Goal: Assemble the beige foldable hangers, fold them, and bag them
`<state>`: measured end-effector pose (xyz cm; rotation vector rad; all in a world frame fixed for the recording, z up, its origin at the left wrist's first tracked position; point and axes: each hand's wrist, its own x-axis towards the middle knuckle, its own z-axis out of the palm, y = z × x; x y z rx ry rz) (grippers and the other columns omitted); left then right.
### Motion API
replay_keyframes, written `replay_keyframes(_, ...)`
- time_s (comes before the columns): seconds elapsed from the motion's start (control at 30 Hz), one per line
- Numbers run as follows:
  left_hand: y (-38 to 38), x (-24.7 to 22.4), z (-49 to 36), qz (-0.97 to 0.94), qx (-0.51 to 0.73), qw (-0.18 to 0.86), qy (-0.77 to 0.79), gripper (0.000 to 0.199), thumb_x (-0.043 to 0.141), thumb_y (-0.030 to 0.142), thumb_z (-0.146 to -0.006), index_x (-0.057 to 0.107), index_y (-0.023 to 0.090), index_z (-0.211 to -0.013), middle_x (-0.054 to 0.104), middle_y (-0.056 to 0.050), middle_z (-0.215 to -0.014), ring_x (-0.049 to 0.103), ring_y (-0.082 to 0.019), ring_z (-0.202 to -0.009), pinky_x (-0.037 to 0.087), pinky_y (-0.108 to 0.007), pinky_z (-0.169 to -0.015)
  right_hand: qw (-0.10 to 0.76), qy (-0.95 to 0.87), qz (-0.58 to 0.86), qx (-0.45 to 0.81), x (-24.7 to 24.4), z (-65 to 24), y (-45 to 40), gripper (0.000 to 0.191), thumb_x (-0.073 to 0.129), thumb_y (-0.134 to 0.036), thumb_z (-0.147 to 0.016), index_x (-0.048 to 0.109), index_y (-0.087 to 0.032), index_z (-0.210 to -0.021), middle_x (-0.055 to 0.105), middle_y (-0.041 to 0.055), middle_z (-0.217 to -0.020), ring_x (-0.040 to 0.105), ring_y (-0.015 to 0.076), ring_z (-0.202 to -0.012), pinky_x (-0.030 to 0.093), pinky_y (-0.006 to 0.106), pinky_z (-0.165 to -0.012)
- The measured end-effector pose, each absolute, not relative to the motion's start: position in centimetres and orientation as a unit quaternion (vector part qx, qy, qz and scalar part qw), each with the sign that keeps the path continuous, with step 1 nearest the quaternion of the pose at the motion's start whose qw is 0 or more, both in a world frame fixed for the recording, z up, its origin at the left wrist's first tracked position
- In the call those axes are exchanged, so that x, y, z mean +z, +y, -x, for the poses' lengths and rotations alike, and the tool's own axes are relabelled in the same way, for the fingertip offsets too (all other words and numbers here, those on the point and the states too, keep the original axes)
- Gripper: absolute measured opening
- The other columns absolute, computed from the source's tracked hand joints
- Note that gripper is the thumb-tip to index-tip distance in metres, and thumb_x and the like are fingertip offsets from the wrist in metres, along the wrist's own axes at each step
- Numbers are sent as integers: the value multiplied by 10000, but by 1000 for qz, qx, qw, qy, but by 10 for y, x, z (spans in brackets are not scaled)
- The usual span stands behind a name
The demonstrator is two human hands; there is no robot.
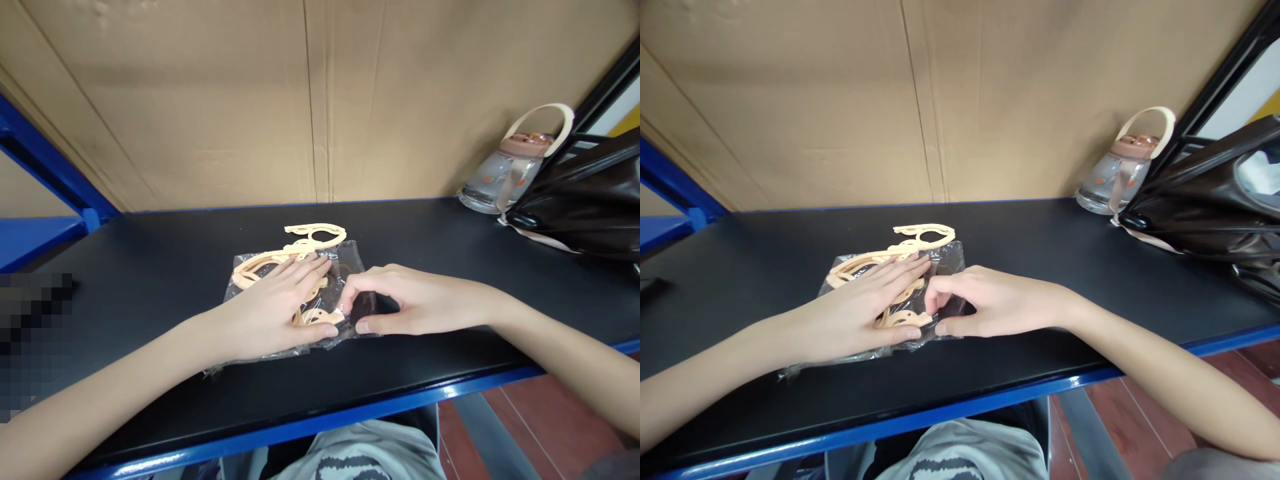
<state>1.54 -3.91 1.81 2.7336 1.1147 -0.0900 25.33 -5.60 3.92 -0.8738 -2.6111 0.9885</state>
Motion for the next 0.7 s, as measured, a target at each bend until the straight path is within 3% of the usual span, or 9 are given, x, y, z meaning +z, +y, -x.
replay_keyframes(0.3, -39, 17, -15, -923, -24, 93, 372, 926, 342, 734, -863, 157, 115, -1527, 86, -115, -1597, 110, -351, -1460, 162, -535, -1180, 146, -858, 287, 400, 42, -255, -56, 138, 578, -311, -907, 618, -190, -959, 704, -5, -947, 655, 122, -863, 464, 222, -684)
replay_keyframes(0.53, -39, 18, -16, -923, -24, 91, 374, 921, 360, 731, -859, 193, 114, -1521, 101, -120, -1595, 114, -360, -1457, 163, -538, -1180, 160, -827, 279, 461, 39, -255, -52, 159, 638, -292, -862, 614, -171, -963, 695, 17, -962, 653, 146, -914, 490, 291, -834)
replay_keyframes(0.7, -38, 17, -15, -922, -30, 84, 377, 932, 360, 734, -856, 166, 116, -1526, 92, -119, -1596, 113, -344, -1461, 174, -520, -1181, 136, -796, 261, 529, 38, -254, -50, 230, 673, -288, -836, 615, -149, -1010, 684, 53, -1022, 637, 141, -901, 494, 297, -820)
